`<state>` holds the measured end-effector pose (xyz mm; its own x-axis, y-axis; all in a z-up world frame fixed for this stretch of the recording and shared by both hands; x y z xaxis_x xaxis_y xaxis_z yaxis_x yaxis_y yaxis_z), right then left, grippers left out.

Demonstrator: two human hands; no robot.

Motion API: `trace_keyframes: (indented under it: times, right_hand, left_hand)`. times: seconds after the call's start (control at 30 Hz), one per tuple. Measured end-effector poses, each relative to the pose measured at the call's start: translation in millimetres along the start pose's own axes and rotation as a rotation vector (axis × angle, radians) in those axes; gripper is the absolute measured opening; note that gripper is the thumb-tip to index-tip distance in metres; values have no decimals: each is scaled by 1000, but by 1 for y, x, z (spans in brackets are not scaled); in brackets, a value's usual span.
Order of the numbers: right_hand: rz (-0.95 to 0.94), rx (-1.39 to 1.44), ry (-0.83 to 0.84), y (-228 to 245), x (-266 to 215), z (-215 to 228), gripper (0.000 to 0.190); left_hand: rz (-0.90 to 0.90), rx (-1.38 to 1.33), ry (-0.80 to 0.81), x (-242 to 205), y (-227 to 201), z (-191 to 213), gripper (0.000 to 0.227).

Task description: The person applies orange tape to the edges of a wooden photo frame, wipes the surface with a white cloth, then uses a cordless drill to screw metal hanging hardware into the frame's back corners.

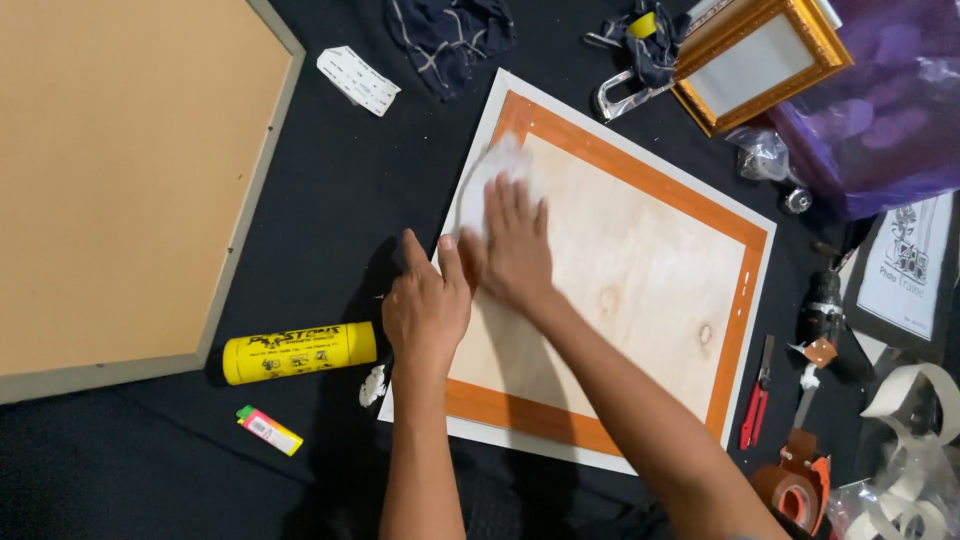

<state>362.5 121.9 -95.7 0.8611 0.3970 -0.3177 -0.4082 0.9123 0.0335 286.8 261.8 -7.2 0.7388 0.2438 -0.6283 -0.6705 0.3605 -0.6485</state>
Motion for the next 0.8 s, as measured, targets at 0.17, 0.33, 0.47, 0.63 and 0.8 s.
trace_keyframes:
  times: [0.17, 0.33, 0.47, 0.63, 0.8]
  right_hand:
    - [-48, 122, -23, 3, -5, 19, 77]
    - [-3, 18, 87, 3, -11, 8, 79]
    - [-89, 112, -62, -45, 89, 31, 81]
    - [-96, 138, 36, -6, 37, 33, 85]
    - [-89, 71, 105, -13, 55, 36, 90]
  left_hand:
    - [-10, 12, 28, 2, -5, -2, 76]
    - [4, 232, 41, 8, -2, -23, 63]
    - [18, 364, 38, 9, 2, -40, 66]
    - [37, 371, -13, 15, -1, -38, 70]
    - [45, 390, -96, 17, 3, -46, 71]
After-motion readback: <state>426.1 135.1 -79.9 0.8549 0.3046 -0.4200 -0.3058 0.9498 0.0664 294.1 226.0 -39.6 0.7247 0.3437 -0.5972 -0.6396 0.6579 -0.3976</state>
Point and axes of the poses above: each hand's wrist, its own x-axis towards the middle knuckle, its own z-axis out of the back of the hand, y = z × x, the point moved 9 cm from there along x, towards the middle knuckle, and after that the axes turned 2 degrees about x, right-handed, at the moved point
